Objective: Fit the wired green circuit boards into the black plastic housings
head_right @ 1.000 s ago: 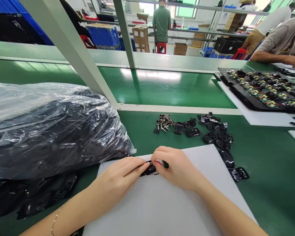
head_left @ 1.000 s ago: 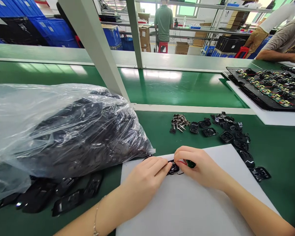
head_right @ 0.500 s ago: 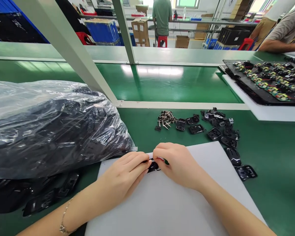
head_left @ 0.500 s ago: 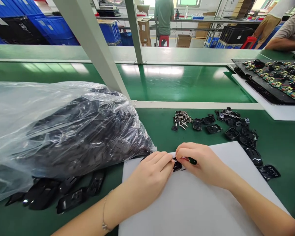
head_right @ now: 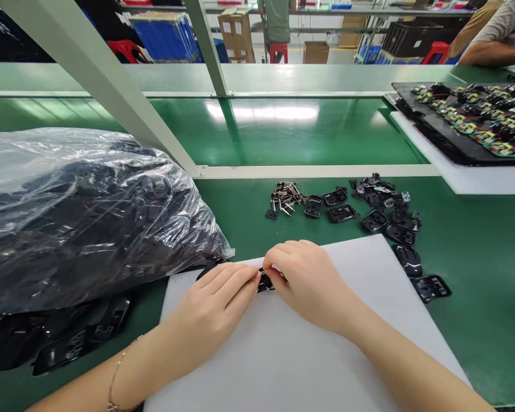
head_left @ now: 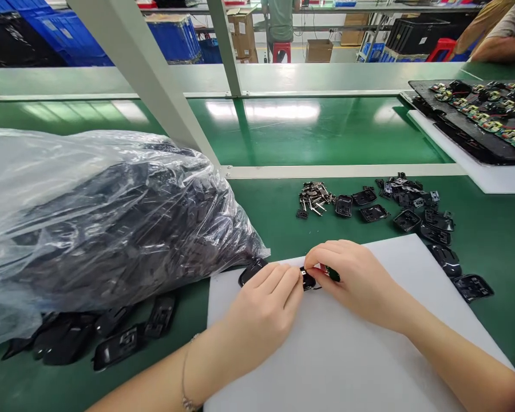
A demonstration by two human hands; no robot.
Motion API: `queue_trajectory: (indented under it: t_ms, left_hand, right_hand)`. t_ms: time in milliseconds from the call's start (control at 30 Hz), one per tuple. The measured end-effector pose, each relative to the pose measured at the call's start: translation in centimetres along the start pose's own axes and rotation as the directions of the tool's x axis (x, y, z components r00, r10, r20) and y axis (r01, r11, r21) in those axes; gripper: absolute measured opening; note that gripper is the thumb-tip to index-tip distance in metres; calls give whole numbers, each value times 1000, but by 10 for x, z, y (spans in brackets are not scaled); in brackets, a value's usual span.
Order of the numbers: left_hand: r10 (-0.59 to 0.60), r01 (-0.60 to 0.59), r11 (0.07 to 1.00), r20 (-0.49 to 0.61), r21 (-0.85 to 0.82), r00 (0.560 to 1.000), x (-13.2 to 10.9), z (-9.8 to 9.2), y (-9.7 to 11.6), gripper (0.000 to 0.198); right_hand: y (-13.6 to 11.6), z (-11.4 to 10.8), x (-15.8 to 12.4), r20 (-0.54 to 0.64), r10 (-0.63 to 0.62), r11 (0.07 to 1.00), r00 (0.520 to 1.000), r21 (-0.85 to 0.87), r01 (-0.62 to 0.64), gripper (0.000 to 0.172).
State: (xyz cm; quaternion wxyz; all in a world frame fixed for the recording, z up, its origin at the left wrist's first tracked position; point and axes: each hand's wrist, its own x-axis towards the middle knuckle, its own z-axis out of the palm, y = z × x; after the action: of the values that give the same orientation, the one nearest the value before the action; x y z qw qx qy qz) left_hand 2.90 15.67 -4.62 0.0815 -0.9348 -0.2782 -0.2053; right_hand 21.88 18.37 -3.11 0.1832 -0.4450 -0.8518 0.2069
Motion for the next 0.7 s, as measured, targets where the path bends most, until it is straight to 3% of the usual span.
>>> queue_trajectory:
  t_ms: [167,233,400,700]
  left_hand:
    - [24,-23,999,-23,32,999,-1,0,-2,21]
    - [33,-33,999,5,37,999,-1,-1,-1,20]
    - [24,-27,999,46,45,999,0,-2,0,23]
    - [21,-20,997,-12,72,1000,2,-1,1,24]
  right_hand:
    - [7,-7,5,139,142,934,980,309,-179,14]
    - [10,-9,5,169,163,913,972,348,-214,11]
    - [9,-9,3,90,142,947,986,276,-162,11]
    - [3,-7,-1,19,27,993,999,114,-29,13]
